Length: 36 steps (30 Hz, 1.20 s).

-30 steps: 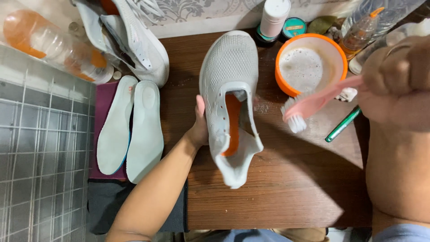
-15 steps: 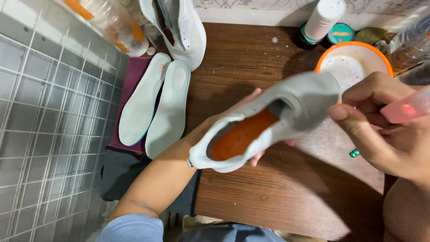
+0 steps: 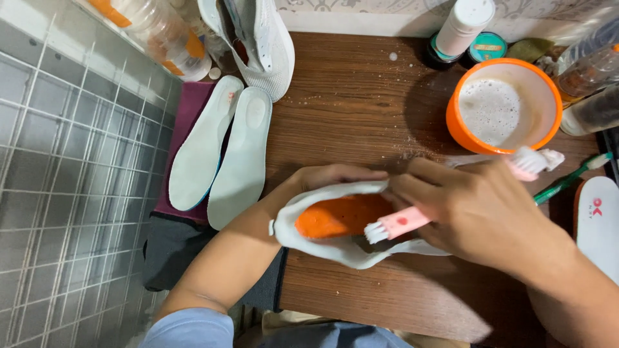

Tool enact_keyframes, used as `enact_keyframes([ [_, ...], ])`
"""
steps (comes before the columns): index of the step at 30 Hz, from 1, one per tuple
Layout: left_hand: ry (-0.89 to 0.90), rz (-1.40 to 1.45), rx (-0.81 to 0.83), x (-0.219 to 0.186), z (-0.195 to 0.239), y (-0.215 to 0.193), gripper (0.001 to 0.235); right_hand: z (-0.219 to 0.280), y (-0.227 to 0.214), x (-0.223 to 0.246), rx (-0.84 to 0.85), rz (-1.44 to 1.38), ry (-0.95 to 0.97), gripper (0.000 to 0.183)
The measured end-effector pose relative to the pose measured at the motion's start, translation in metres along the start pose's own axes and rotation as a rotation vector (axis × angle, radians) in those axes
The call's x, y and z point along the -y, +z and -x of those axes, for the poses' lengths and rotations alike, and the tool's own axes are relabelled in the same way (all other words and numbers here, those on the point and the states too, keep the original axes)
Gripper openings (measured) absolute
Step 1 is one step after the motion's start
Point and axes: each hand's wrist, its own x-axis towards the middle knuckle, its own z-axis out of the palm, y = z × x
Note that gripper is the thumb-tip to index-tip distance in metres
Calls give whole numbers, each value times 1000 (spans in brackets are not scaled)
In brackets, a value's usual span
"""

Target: The person cleans a white sneaker using a pink brush and soapy water from an orange bowl. They scrub the exterior mesh, the tongue, and the interior of the shoe, rotating it to access different areas.

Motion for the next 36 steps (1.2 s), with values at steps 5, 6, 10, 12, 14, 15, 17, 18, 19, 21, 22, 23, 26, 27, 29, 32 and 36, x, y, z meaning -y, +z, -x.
enact_keyframes([
  [5,251,213,-252,-22,-19,46,113,18,-15,-9,-159,99,217,4],
  [6,249,208,-246,-19,-19,28,113,18,-12,-10,-161,106,219,4],
  [10,671,-238,95,-17,-22,-10,91,10,1,-11,-207,68,372,9],
  [12,740,-251,143,-19,-24,2,88,4,10,-10,-237,-32,416,33],
  [14,701,66,-179,-23,-25,25,109,-2,20,-9,-270,-71,441,30],
  [15,695,66,-177,-19,-26,16,109,-3,22,-10,-270,-69,448,30],
  [17,865,2,-21,-12,-28,-3,136,-6,28,-12,-315,-145,466,36],
  [18,861,1,-17,-11,-29,-13,136,-6,31,-12,-317,-141,470,36],
  [19,859,34,-55,-9,-29,-22,136,-7,33,-13,-313,-132,496,35],
  [21,859,68,-92,-7,-31,-33,138,-8,37,-13,-307,-121,522,34],
  [22,875,13,-198,-7,-32,-35,131,-9,38,-12,-306,-102,507,22],
  [23,892,-41,-306,-6,-33,-37,125,-9,39,-11,-302,-86,490,12],
  [26,900,-261,-497,-10,-31,-16,124,0,44,-7,-167,-66,529,25],
  [27,901,-257,-500,-9,-31,-22,124,0,41,-4,-164,-68,528,25],
  [29,1017,-383,-465,-8,-32,-33,111,0,36,1,3,-55,362,32],
  [32,1039,-451,-480,-5,-34,-37,111,-8,39,7,358,74,456,36],
  [36,1247,-535,-484,1,-49,19,98,-30,24,17,484,13,523,39],
])
